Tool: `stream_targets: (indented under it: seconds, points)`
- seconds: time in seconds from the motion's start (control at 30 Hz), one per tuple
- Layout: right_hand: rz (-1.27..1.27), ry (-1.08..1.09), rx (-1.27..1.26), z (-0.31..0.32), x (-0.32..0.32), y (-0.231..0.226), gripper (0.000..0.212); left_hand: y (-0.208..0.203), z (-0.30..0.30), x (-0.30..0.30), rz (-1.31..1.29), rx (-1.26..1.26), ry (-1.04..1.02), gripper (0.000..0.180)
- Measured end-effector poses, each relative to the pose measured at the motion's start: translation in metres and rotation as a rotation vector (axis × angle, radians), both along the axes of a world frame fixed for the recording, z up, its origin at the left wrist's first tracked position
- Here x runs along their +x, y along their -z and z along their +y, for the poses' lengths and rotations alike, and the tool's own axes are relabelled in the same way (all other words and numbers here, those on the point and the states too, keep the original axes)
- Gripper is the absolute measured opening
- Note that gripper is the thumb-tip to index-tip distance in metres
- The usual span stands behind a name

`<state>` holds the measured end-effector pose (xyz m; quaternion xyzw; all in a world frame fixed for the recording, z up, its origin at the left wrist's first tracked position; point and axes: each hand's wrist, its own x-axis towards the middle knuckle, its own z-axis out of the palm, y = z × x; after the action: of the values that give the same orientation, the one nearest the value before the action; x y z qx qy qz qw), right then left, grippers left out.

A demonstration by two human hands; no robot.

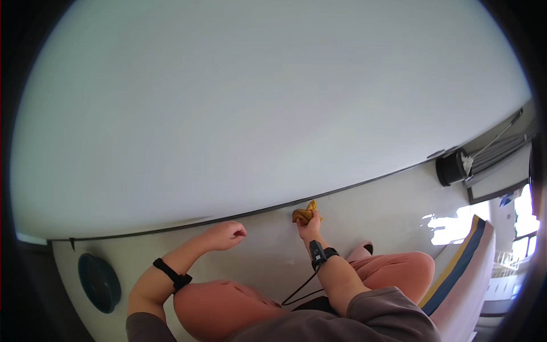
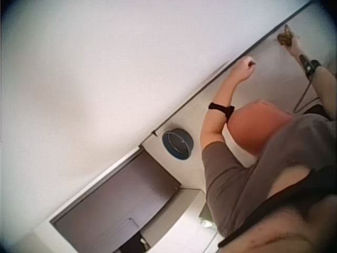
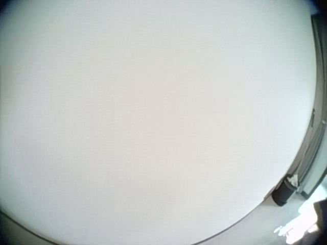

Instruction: Cleaning the top edge and corner of a wall using a damp cloth.

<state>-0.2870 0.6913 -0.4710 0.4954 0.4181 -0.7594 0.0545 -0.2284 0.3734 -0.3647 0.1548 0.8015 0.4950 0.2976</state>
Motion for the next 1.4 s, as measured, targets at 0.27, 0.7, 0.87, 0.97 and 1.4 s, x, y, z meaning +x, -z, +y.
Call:
stream_targets:
  seconds: [0.27,0.7,0.87,0.97,1.4]
  points:
    - [0.247,-0.123,-0.617,0.030,0.005,-0.008,0.040,-0.002,0.103,-0.029,0.006,-0.011,0.257,0.040]
    - [0.164,-1.332,0.462,0.120,-0.018,-0.008,0.048,0.078,0.247,-0.055,0.112,-0.226,-0.032,0.050]
    - [0.273,-1.006,0.394,0.113,-0.028,-0.027,0.025,0.087,0.245,-0.055,-0.261,0.021,-0.311,0.034]
    - [0.406,-0.708,0.217,0.102,-0.023,-0.013,0.023,0.084,0.250,-0.056,-0.627,0.357,-0.486,0.038]
    - [0.425,-0.702,-0.361,0.114,-0.027,-0.001,0.012,0.074,0.254,-0.066,-0.375,0.190,-0.568,0.042]
